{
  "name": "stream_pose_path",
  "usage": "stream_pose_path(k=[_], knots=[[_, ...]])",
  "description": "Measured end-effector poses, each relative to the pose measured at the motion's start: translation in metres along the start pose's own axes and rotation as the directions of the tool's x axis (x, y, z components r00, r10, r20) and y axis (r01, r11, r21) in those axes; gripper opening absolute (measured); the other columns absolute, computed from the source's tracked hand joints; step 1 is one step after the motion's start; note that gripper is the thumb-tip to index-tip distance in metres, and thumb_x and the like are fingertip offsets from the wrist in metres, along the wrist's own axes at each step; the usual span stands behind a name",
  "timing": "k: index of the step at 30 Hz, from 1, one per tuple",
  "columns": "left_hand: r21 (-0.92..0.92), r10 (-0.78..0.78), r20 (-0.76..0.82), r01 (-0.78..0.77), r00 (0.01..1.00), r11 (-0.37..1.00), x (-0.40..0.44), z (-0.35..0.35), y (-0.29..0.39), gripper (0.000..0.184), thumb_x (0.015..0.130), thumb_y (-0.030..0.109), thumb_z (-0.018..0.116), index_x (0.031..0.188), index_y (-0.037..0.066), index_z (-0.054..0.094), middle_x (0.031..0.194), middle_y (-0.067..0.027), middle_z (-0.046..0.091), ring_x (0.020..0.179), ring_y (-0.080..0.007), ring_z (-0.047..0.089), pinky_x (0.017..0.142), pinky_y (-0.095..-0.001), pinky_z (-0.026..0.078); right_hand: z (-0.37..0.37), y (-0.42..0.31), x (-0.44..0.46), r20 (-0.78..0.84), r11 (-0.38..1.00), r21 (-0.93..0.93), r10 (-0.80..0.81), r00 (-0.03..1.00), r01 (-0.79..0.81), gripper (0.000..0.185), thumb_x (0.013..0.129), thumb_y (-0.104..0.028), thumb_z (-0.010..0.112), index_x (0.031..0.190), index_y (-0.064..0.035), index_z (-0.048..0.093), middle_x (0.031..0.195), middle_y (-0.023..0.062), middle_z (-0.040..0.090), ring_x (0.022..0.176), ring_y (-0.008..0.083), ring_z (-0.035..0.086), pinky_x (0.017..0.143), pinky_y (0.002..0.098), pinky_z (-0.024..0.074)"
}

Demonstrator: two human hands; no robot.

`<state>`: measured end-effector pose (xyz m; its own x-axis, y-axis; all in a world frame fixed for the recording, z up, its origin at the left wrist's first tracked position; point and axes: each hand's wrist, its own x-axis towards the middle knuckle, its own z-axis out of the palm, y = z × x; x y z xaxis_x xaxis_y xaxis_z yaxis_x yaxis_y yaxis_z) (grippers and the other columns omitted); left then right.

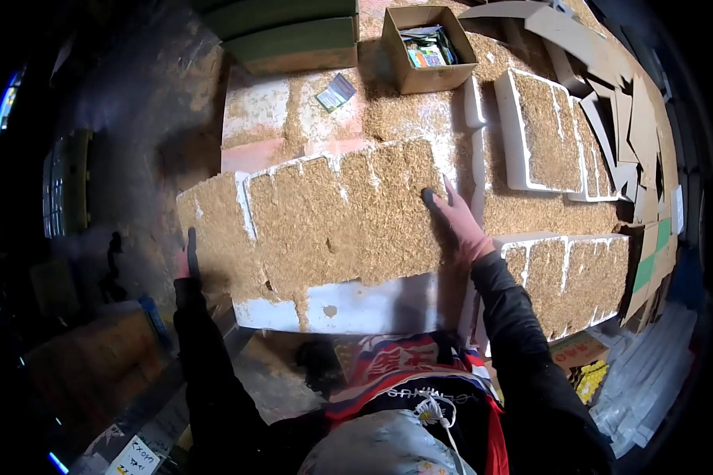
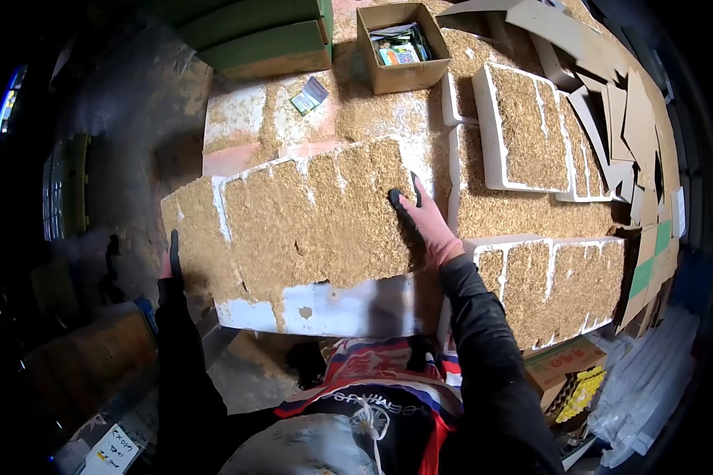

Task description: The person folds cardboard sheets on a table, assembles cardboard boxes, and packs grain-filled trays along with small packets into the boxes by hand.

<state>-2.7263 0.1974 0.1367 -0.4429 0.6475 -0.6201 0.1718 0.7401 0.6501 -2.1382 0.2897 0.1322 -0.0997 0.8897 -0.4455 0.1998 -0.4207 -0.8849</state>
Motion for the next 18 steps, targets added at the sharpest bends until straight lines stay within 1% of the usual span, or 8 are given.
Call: stream_pose_path(k=[2, 5, 6, 10, 11, 14, 17, 18], knots=[[-0.083, 0.029, -0.001, -0.029, 1.0, 0.996, -0.007, 0.006, 0.005, 0.054, 0.088, 0.042, 0.051, 0.114, -0.005, 0.053, 0.113, -0.0184, 0.058, 0.103, -0.0252, 0.055, 0.087, -0.0336, 0.042, 0.0, -0.003, 0.001, 0.001, 0.989, 0.141, 0.044, 0.999, -0.044, 0.062, 0.085, -0.019, 0.061, 0.132, 0.0081, 0.031, 0.123, 0.0149, 0.048, 0.111, 0.0158, 0.044, 0.096, 0.0248, 0.033], [-0.22, 0.078, -0.011, -0.079, 0.997, 0.972, -0.036, 0.018, 0.021, 0.053, 0.088, 0.041, 0.05, 0.114, -0.005, 0.053, 0.113, -0.0181, 0.058, 0.103, -0.0248, 0.055, 0.087, -0.0334, 0.042, -0.01, -0.051, -0.021, 0.067, 0.988, 0.092, -0.13, 0.989, 0.124, 0.059, 0.085, -0.016, 0.06, 0.131, 0.0075, 0.032, 0.122, 0.0136, 0.049, 0.11, 0.0143, 0.045, 0.094, 0.0242, 0.0341], [-0.267, 0.1, -0.006, -0.097, 0.995, 0.959, -0.049, 0.025, 0.03, 0.053, 0.088, 0.041, 0.05, 0.114, -0.005, 0.053, 0.113, -0.0181, 0.058, 0.103, -0.0247, 0.055, 0.087, -0.0334, 0.043, -0.015, -0.071, -0.034, 0.093, 0.984, 0.159, -0.095, 0.991, 0.08, 0.059, 0.085, -0.018, 0.061, 0.131, 0.0071, 0.034, 0.122, 0.0128, 0.05, 0.109, 0.0145, 0.045, 0.094, 0.025, 0.0348], [-0.465, 0.187, 0.058, -0.139, 0.981, 0.874, -0.13, 0.074, 0.085, 0.051, 0.089, 0.039, 0.05, 0.115, -0.005, 0.053, 0.113, -0.0177, 0.058, 0.102, -0.0242, 0.056, 0.086, -0.0331, 0.043, -0.07, -0.107, -0.089, -0.033, 0.952, -0.085, -0.299, 0.954, 0.295, 0.062, 0.084, -0.024, 0.06, 0.132, 0.0055, 0.032, 0.123, 0.0168, 0.051, 0.11, 0.0159, 0.045, 0.096, 0.0261, 0.0328], [-0.502, 0.198, 0.087, -0.129, 0.976, 0.855, -0.157, 0.09, 0.099, 0.051, 0.089, 0.039, 0.05, 0.115, -0.005, 0.053, 0.113, -0.0176, 0.058, 0.102, -0.024, 0.056, 0.086, -0.0331, 0.043, -0.091, -0.127, -0.115, -0.021, 0.956, -0.006, -0.293, 0.956, 0.293, 0.064, 0.084, -0.025, 0.06, 0.133, 0.0048, 0.031, 0.126, 0.0176, 0.049, 0.114, 0.0177, 0.045, 0.098, 0.0263, 0.0318], [-0.597, 0.219, 0.146, -0.09, 0.965, 0.797, -0.24, 0.145, 0.13, 0.05, 0.09, 0.038, 0.049, 0.115, -0.004, 0.053, 0.113, -0.0174, 0.058, 0.102, -0.0236, 0.056, 0.086, -0.0329, 0.043, -0.17, -0.132, -0.181, -0.21, 0.965, -0.164, -0.235, 0.949, 0.203, 0.059, 0.084, -0.024, 0.06, 0.131, 0.0038, 0.036, 0.12, 0.0142, 0.053, 0.108, 0.0159, 0.048, 0.095, 0.026, 0.0347], [-0.628, 0.202, 0.255, 0.003, 0.946, 0.778, -0.307, 0.204, 0.144, 0.049, 0.09, 0.038, 0.049, 0.115, -0.004, 0.053, 0.113, -0.0171, 0.058, 0.101, -0.0232, 0.056, 0.085, -0.0327, 0.044, -0.256, -0.114, -0.245, -0.352, 0.996, 0.085, -0.005, 0.936, 0.038, 0.055, 0.085, -0.023, 0.058, 0.129, 0.004, 0.039, 0.113, 0.0085, 0.056, 0.1, 0.0124, 0.051, 0.089, 0.0235, 0.0383], [-0.593, 0.209, 0.291, 0.004, 0.934, 0.805, -0.32, 0.226, 0.145, 0.049, 0.09, 0.037, 0.049, 0.115, -0.004, 0.053, 0.113, -0.017, 0.058, 0.101, -0.0231, 0.056, 0.085, -0.0327, 0.044, -0.291, -0.088, -0.261, -0.457, 0.999, 0.045, 0.003, 0.89, 0.02, 0.056, 0.085, -0.025, 0.058, 0.129, 0.0041, 0.038, 0.114, 0.0088, 0.055, 0.1, 0.0129, 0.051, 0.089, 0.0237, 0.0382]])
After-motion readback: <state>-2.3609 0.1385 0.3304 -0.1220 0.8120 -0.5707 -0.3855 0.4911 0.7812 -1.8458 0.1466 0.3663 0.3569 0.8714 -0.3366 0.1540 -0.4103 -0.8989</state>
